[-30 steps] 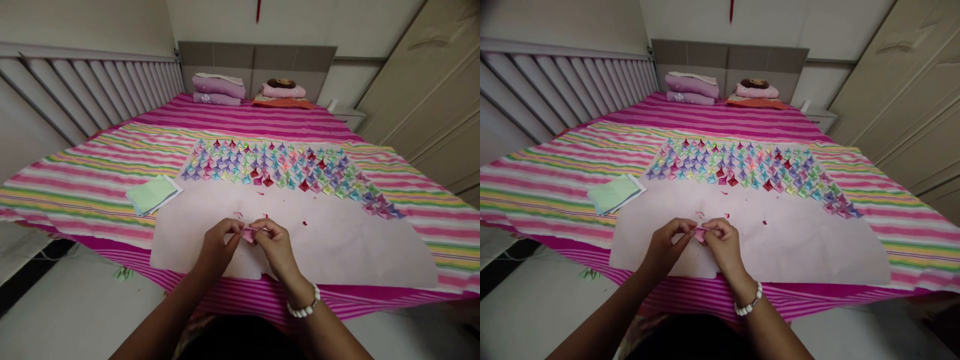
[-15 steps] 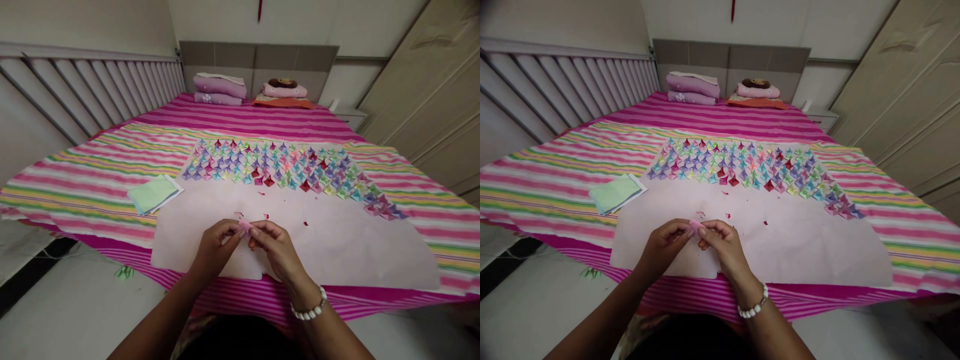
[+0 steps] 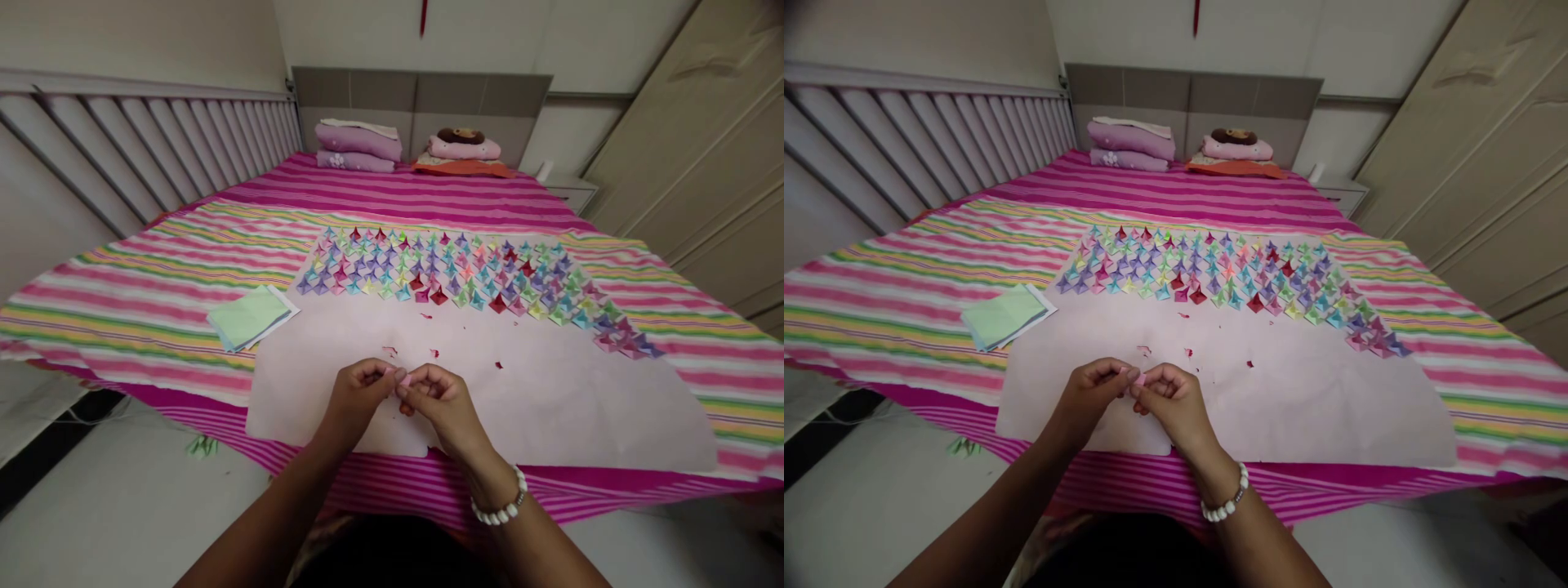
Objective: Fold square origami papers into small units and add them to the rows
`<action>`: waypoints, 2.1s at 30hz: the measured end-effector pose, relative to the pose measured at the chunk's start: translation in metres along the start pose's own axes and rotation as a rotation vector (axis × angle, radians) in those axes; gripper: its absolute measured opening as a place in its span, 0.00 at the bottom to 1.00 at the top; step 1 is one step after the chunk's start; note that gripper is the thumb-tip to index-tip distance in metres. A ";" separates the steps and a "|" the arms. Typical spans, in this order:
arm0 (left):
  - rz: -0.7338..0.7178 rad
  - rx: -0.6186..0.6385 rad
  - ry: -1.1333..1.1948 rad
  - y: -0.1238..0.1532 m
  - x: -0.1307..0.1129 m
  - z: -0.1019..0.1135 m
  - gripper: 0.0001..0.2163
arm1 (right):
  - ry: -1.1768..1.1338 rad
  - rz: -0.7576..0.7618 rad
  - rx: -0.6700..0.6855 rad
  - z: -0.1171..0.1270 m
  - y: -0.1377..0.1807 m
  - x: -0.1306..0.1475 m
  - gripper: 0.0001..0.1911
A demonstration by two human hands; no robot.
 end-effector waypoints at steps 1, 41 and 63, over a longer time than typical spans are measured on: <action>-0.013 -0.007 -0.004 0.000 -0.001 0.001 0.10 | 0.005 -0.004 0.008 -0.001 0.000 0.000 0.14; -0.086 0.075 0.130 -0.001 0.006 0.004 0.15 | 0.027 -0.034 0.078 -0.003 0.000 -0.014 0.17; 0.031 0.219 0.139 0.007 0.010 -0.004 0.09 | -0.148 -0.023 0.090 -0.002 0.001 -0.004 0.16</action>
Point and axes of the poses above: each hand's wrist, its own y-axis away from the middle knuckle, its own z-axis out of the back of the hand, x = y × z, the point moved 9 cm from there along -y, towards the middle knuckle, and after that the axes turned 2 degrees about -z, right-handed, at the moved point
